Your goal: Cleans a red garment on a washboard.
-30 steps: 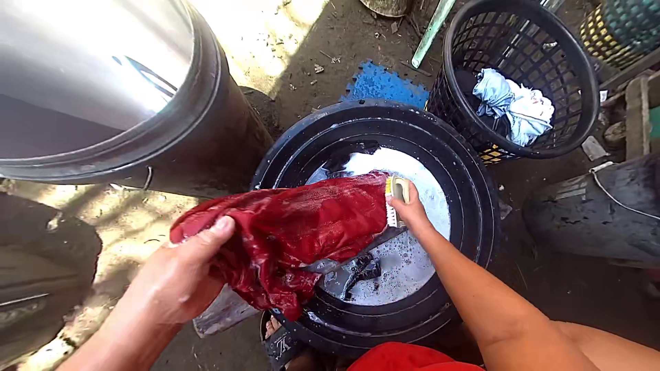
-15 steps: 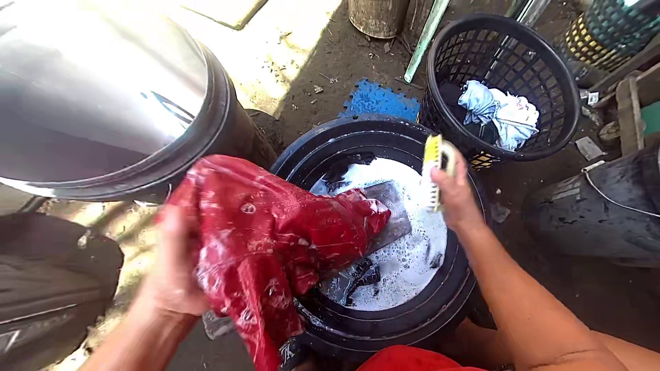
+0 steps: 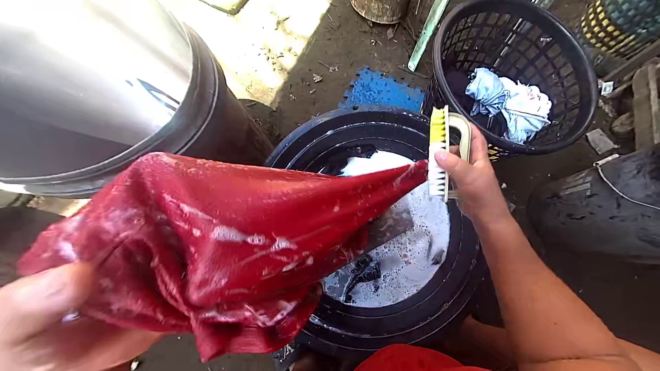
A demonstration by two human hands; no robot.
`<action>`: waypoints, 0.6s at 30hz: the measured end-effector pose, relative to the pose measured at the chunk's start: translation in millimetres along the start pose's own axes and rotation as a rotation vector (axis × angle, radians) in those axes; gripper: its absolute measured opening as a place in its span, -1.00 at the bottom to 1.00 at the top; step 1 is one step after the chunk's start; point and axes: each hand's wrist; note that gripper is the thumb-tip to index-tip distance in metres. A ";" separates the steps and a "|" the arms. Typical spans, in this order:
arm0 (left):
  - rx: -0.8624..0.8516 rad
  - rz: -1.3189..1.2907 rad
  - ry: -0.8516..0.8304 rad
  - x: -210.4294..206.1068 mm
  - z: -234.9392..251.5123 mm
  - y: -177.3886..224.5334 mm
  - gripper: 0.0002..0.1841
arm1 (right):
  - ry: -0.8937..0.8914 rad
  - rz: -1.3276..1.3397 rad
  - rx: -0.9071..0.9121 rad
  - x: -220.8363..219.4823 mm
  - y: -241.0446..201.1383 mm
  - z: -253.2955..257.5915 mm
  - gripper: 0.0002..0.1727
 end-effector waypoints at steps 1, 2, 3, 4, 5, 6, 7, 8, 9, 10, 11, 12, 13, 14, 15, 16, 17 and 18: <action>0.098 0.095 -0.102 27.3 16.2 -5.0 -0.90 | 0.023 -0.036 0.047 -1.4 -5.5 6.0 0.00; 0.134 0.166 0.016 32.7 26.8 -23.0 -0.85 | 0.042 -0.112 0.098 -11.1 -7.0 10.7 -0.02; 0.200 0.214 0.142 36.8 35.9 -44.1 -0.80 | 0.048 -0.205 0.148 -28.0 -6.5 12.7 -0.06; 0.280 0.264 0.228 40.6 44.9 -63.6 -0.75 | 0.010 -0.276 0.190 -50.4 -8.5 9.1 -0.07; 0.346 0.296 0.302 44.7 52.0 -79.2 -0.71 | -0.070 -0.308 0.212 -76.6 -13.8 -1.9 -0.06; 0.388 0.310 0.366 49.1 55.0 -89.6 -0.73 | -0.170 -0.320 0.236 -104.8 -19.8 -20.3 -0.06; 0.408 0.313 0.413 51.4 54.9 -93.8 -0.77 | -0.292 -0.325 0.273 -131.2 -24.5 -42.6 -0.05; 0.414 0.298 0.439 52.0 54.1 -93.2 -0.81 | -0.414 -0.335 0.311 -152.8 -26.8 -64.1 -0.05; 0.413 0.272 0.451 51.9 52.8 -89.9 -0.84 | -0.515 -0.345 0.351 -169.1 -22.5 -78.4 -0.08; 0.417 0.256 0.439 53.7 50.8 -85.7 -0.83 | -0.579 -0.381 0.383 -179.3 -9.8 -84.1 -0.13; 0.423 0.250 0.425 56.9 48.6 -81.3 -0.80 | -0.597 -0.454 0.388 -182.1 9.8 -81.3 -0.17; 0.430 0.247 0.411 60.3 45.7 -77.0 -0.78 | -0.579 -0.578 0.359 -176.9 34.0 -71.3 -0.19; 0.434 0.251 0.404 62.8 42.0 -73.6 -0.77 | -0.537 -0.700 0.293 -163.6 59.9 -56.2 -0.19; 0.429 0.261 0.407 64.0 38.8 -71.0 -0.76 | -0.489 -0.780 0.177 -143.6 82.0 -38.4 -0.16; 0.415 0.270 0.413 64.6 36.9 -69.4 -0.74 | -0.431 -0.815 0.030 -120.8 99.0 -19.2 -0.12; 0.393 0.271 0.417 66.1 35.9 -68.7 -0.73 | -0.356 -0.834 -0.097 -99.9 113.1 -0.5 -0.09; 0.372 0.272 0.423 67.7 36.0 -69.4 -0.74 | -0.302 -0.867 -0.194 -84.2 123.9 13.9 -0.06; 0.361 0.276 0.413 70.1 38.6 -70.3 -0.77 | -0.277 -0.888 -0.238 -77.4 127.0 21.0 -0.03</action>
Point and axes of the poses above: each hand's wrist, its own z-axis towards the middle knuckle, its own x-axis out of the back of the hand, y = z × x, and after that the axes turned 10 degrees about -z, right-handed
